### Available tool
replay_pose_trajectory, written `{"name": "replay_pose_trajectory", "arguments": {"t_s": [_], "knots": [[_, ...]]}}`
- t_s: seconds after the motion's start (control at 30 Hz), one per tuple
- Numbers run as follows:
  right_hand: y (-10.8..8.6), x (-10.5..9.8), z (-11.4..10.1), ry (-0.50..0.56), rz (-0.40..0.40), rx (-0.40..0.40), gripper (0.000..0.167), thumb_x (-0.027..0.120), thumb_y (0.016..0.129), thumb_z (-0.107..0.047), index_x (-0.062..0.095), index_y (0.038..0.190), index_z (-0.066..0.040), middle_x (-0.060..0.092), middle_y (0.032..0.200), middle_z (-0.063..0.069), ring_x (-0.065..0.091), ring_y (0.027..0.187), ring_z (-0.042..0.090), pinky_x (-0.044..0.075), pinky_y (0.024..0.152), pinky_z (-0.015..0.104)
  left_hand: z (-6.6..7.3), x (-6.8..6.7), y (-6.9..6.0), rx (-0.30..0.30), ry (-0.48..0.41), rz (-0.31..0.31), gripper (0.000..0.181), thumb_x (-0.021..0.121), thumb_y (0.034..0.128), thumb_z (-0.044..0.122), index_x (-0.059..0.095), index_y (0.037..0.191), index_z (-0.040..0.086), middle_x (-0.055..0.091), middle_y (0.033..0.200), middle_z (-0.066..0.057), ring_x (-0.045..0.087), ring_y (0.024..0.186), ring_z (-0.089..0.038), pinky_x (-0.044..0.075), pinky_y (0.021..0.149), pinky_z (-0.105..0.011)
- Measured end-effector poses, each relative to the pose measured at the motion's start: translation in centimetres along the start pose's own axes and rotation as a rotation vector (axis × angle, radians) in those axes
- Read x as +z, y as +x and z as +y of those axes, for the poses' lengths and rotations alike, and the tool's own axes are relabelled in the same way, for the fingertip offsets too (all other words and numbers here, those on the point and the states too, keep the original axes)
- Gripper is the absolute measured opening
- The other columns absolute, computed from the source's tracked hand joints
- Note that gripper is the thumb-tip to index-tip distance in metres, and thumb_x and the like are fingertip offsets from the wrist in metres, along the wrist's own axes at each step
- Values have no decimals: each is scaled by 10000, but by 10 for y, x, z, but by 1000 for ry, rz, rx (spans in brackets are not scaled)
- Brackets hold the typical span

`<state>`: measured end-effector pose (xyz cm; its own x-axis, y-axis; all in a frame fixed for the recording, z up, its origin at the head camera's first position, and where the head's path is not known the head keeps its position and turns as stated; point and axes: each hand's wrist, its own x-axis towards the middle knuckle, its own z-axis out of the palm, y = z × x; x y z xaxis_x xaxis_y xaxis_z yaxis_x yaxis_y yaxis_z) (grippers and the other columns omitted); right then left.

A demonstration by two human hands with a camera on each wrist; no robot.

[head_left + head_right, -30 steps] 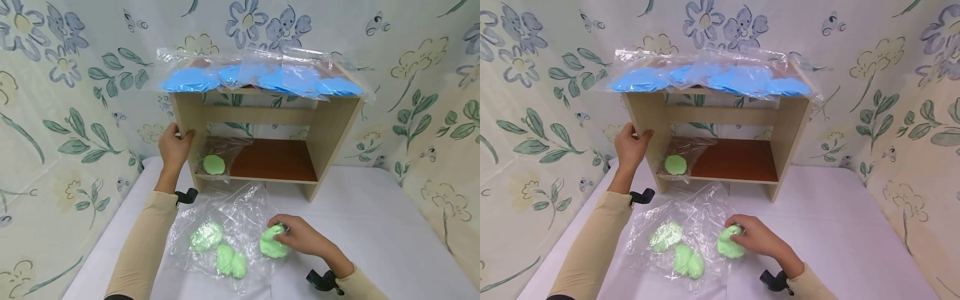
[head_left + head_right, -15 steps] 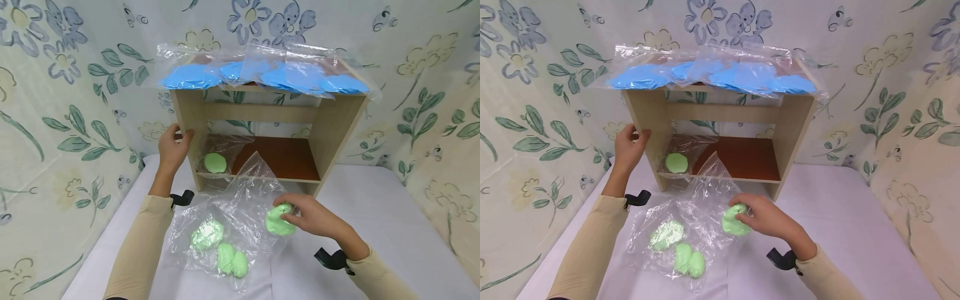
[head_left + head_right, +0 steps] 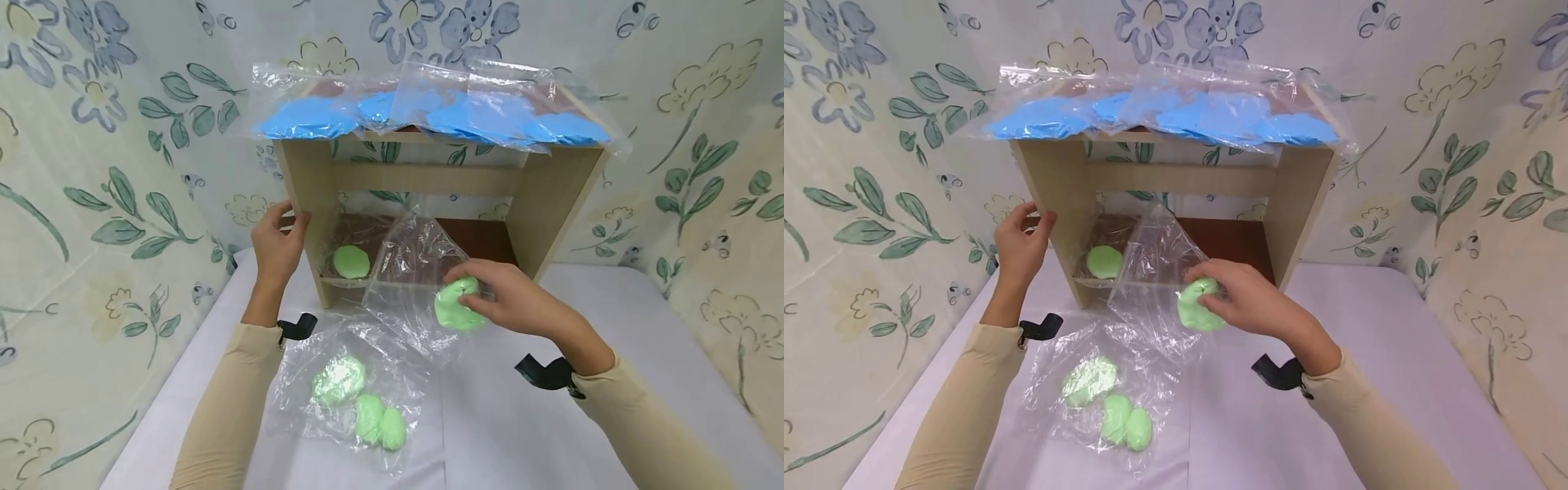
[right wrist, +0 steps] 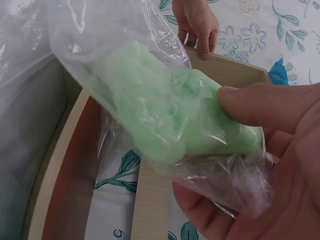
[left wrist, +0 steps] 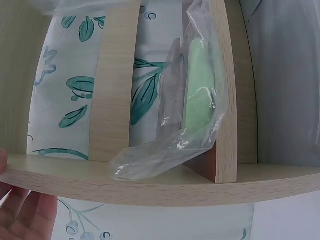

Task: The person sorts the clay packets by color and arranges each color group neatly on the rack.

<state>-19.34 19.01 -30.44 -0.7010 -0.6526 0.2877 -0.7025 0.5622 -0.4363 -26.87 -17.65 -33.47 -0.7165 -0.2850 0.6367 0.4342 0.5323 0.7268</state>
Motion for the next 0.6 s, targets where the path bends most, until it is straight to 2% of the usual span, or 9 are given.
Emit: {"name": "replay_pose_trajectory", "arguments": {"t_s": [0.07, 0.17, 0.27, 0.33, 0.43, 0.5, 0.6], "knots": [[6, -4, -2, -7, 5, -19, 347, 715, 868, -24, 641, 1198, -100, 679, 1154, 31, 605, 970, 145, 580, 784, 292, 1, 1, 0, -3, -7, 4, 300, 656, 942, 205, 670, 1200, 53, 703, 1201, -112, 736, 982, -285, 611, 828, -389], [16, -8, -6, -6, 15, -44, 343, 711, 877, -36, 640, 1207, -99, 674, 1166, 28, 598, 978, 135, 570, 796, 299, 2, 0, 1, -11, -12, 16, 290, 673, 924, 197, 684, 1169, 42, 711, 1177, -118, 737, 960, -287, 601, 776, -226], [23, -9, -8, 7, 26, -57, 338, 705, 885, -41, 638, 1212, -97, 672, 1179, 32, 603, 991, 138, 562, 814, 314, 1, 2, 0, -35, -14, 28, 296, 693, 902, 197, 690, 1151, 37, 716, 1175, -109, 734, 948, -284, 530, 707, -94], [27, -8, -8, 26, 27, -57, 334, 697, 890, -39, 636, 1214, -92, 672, 1187, 42, 607, 1009, 151, 558, 834, 334, 2, 3, -1, -49, -12, 34, 303, 704, 894, 206, 689, 1144, 35, 713, 1180, -112, 733, 948, -284, 557, 721, -138], [34, -6, -5, 66, 24, -29, 324, 683, 905, -51, 635, 1220, -109, 670, 1193, 41, 602, 1032, 161, 544, 861, 352, 2, 5, -1, -55, -14, 43, 300, 705, 898, 213, 687, 1135, 30, 710, 1182, -125, 732, 949, -290, 617, 779, -320], [41, -4, -1, 127, 19, 13, 321, 666, 916, -55, 632, 1230, -111, 662, 1214, 48, 588, 1059, 171, 536, 872, 327, 3, 6, 0, -60, -12, 44, 297, 695, 906, 215, 684, 1138, 29, 706, 1186, -129, 731, 950, -292, 616, 810, -434], [54, 2, 9, 256, 21, 82, 315, 634, 946, -79, 620, 1259, -109, 633, 1265, 71, 560, 1091, 196, 531, 850, 276, 3, 6, 2, -69, -10, 48, 293, 679, 917, 208, 677, 1150, 31, 701, 1201, -120, 728, 958, -288, 610, 825, -466]]}}
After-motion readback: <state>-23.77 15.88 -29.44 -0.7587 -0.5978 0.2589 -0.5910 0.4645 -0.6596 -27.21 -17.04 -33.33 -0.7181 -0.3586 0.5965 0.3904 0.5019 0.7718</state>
